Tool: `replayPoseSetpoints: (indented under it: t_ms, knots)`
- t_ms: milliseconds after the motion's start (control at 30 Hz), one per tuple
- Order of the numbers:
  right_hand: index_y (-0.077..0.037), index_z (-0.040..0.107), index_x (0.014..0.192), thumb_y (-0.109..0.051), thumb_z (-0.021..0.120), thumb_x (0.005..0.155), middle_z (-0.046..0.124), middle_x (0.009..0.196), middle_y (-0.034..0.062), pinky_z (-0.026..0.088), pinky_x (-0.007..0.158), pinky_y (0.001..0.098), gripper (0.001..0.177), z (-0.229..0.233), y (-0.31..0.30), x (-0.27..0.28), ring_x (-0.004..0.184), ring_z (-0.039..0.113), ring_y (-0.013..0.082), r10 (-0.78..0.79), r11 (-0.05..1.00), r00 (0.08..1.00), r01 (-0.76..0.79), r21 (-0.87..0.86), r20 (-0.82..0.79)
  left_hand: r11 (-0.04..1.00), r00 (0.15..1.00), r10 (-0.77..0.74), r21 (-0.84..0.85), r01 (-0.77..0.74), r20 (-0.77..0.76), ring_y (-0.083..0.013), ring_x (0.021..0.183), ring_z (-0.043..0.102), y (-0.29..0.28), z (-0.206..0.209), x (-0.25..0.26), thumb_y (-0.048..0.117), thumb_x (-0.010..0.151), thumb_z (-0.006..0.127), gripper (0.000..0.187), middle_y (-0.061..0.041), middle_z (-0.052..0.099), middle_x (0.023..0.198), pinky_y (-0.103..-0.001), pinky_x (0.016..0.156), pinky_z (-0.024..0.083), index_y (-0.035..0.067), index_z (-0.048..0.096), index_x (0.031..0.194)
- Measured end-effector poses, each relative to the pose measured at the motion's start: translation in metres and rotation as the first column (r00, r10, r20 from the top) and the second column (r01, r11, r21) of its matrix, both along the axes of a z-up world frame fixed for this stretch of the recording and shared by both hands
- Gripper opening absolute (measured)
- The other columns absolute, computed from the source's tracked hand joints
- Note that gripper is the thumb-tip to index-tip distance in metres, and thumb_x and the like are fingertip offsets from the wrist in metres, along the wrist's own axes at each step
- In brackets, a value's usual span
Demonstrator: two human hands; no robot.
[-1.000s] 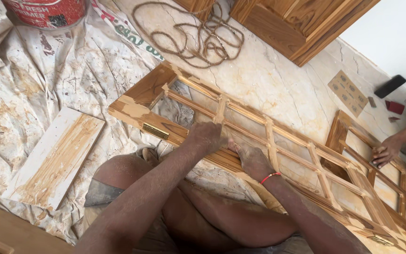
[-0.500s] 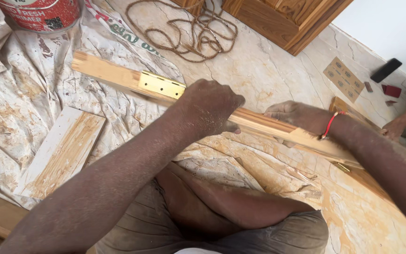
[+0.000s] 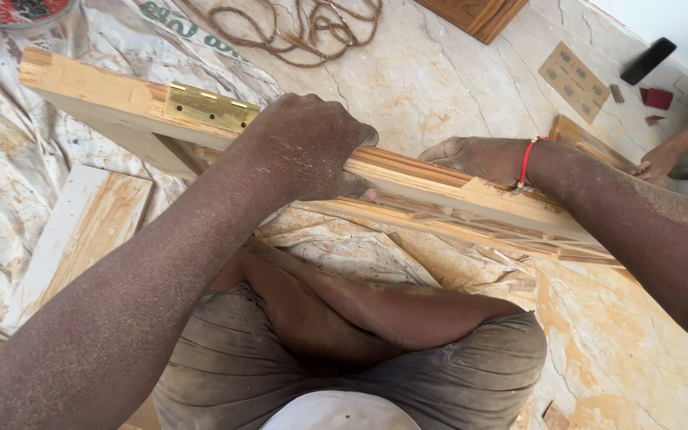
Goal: The person sits on the floor and sands a wooden window frame with a sanding block. They hold the frame with one hand and rub the sanding block along the edges and joints, occasionally repositioning the frame to reach different sections.
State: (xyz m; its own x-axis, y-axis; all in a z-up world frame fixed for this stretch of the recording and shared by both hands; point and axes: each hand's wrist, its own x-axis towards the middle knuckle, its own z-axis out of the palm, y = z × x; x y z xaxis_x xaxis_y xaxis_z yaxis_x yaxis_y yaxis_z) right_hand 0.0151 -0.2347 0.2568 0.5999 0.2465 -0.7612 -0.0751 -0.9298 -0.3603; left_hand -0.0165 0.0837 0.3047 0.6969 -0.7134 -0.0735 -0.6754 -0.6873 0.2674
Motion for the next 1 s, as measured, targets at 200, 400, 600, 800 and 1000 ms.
replayPoseSetpoints:
  t_ms: [200, 400, 600, 800, 1000]
  knots:
    - [-0.001, 0.059, 0.138, -0.043, 0.063, 0.092, 0.058, 0.146, 0.0136, 0.048, 0.105, 0.0338, 0.063, -0.013, -0.012, 0.016, 0.124, 0.06, 0.0254, 0.546, 0.798, 0.788, -0.592, 0.109, 0.286, 0.993, 0.999, 0.043, 0.113, -0.041, -0.02, -0.0296, 0.113, 0.065, -0.006, -0.005, 0.014, 0.076, 0.08, 0.068, 0.076, -0.012, 0.072, 0.111, -0.051, 0.1, 0.048, 0.021, 0.065, 0.132]
    - [-0.009, 0.063, 0.133, -0.038, 0.048, 0.108, 0.062, 0.132, 0.0104, 0.048, 0.102, 0.0357, 0.042, 0.006, 0.015, 0.019, 0.116, 0.062, 0.0219, 0.158, 0.984, 0.935, -0.121, -0.133, 0.316, 0.988, 0.996, 0.085, 0.127, -0.087, 0.023, -0.0296, 0.103, 0.071, -0.006, -0.018, 0.029, 0.081, 0.075, 0.069, 0.085, -0.013, 0.075, 0.1, -0.05, 0.094, 0.053, 0.019, 0.065, 0.132]
    - [0.003, 0.054, 0.126, -0.006, 0.045, 0.12, 0.075, 0.115, 0.0109, 0.058, 0.064, 0.0283, 0.014, 0.055, 0.046, -0.048, 0.075, 0.074, 0.0151, -0.269, 0.942, 0.365, -0.093, 0.322, 0.891, 0.996, 0.977, 0.073, -0.058, -0.063, 0.199, -0.0351, 0.092, 0.072, 0.001, -0.028, 0.051, 0.09, 0.068, 0.068, 0.091, -0.018, 0.073, 0.087, -0.053, 0.083, 0.054, 0.009, 0.075, 0.11]
    - [-0.01, 0.075, 0.12, -0.012, 0.065, 0.102, 0.075, 0.084, 0.0099, 0.057, 0.06, 0.0355, 0.021, -0.043, 0.116, -0.132, 0.067, 0.073, 0.0225, -0.192, 0.979, 0.354, 0.002, 0.205, 0.915, 0.995, 0.947, 0.096, -0.021, -0.094, 0.306, -0.0328, 0.067, 0.071, 0.025, -0.03, 0.073, 0.089, 0.09, 0.041, 0.093, -0.018, 0.066, 0.062, -0.054, 0.067, 0.055, 0.004, 0.074, 0.068]
    - [-0.008, 0.058, 0.143, -0.004, 0.055, 0.096, 0.066, 0.143, 0.0141, 0.061, 0.076, 0.0424, 0.047, -0.125, 0.168, -0.112, 0.088, 0.074, 0.0323, -0.03, 0.992, 0.329, -0.103, 0.067, 0.944, 0.973, 0.926, 0.217, -0.144, -0.18, 0.308, -0.0306, 0.059, 0.068, 0.049, -0.048, 0.084, 0.086, 0.099, 0.041, 0.092, -0.014, 0.063, 0.055, -0.051, 0.069, 0.054, 0.006, 0.073, 0.066]
